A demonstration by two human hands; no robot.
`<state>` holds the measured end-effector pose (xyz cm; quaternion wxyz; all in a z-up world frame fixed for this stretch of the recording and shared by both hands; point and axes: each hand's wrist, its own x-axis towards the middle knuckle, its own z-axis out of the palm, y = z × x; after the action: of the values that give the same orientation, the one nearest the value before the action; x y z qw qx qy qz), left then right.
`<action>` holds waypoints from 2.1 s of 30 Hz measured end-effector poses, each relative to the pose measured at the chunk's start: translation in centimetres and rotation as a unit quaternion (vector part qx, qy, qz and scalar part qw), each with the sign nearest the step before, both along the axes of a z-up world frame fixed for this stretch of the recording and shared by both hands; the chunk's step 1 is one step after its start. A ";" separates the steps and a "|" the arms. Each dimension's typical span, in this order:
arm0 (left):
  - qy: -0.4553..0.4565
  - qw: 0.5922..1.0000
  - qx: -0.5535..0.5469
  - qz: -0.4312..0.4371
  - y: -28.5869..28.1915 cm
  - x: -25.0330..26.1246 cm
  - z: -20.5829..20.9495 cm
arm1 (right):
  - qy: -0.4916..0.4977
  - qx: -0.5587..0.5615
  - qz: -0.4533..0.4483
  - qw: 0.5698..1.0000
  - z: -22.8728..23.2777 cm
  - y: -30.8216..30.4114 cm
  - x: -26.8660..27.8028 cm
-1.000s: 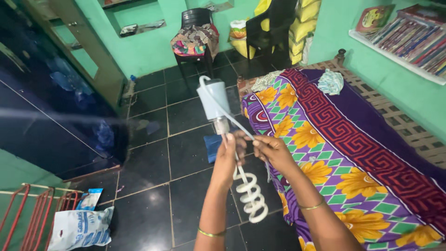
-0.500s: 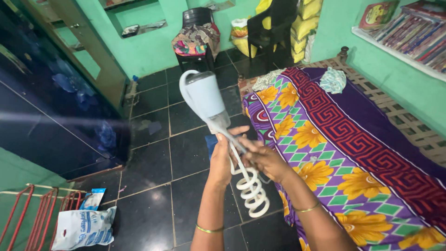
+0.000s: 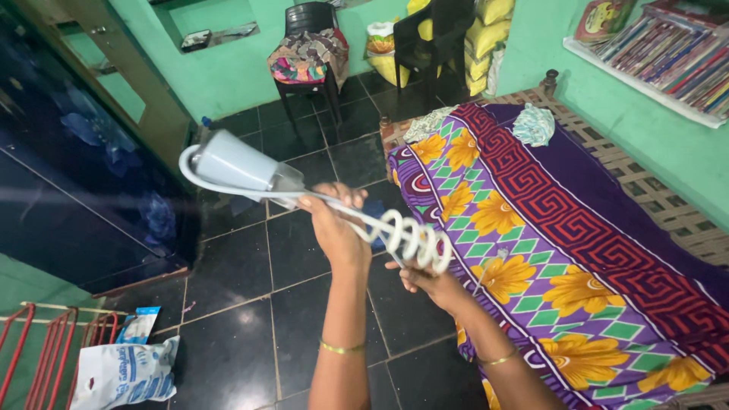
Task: The person picks up a rice cooker and places it on a shelf. Then, the person picks up an iron, wraps its cord neatly around the body, and places it in a wall niche. Finally, the person picks up a hair dryer, wraps its cord, and places it in the same niche.
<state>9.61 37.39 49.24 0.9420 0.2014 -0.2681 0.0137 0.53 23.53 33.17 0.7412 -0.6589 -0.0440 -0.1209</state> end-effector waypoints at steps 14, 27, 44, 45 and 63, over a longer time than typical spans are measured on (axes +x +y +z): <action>0.012 0.973 0.080 0.215 5.4 7.1 -0.2 | 0.104 -0.237 -0.093 0.961 7.9 -4.5 -6.6; -0.098 0.953 0.281 0.053 5.2 3.7 -2.6 | -0.170 -0.263 -0.165 0.935 17.4 -4.3 -5.7; 0.012 0.945 0.077 -0.318 3.7 -3.4 -1.1 | -0.100 -0.119 -0.104 0.982 15.4 -2.5 -2.8; 0.035 0.938 0.032 -0.343 3.9 -3.4 -0.6 | -0.083 -0.095 -0.115 0.985 14.7 -2.6 -2.8; 0.073 0.965 -0.208 0.142 6.5 -0.6 5.0 | 0.029 -0.220 0.009 0.975 7.0 2.1 -4.1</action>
<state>8.96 43.88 54.21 0.9685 0.0370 -0.1584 0.1883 -3.60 25.67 40.18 0.5797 -0.8089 -0.0535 -0.0822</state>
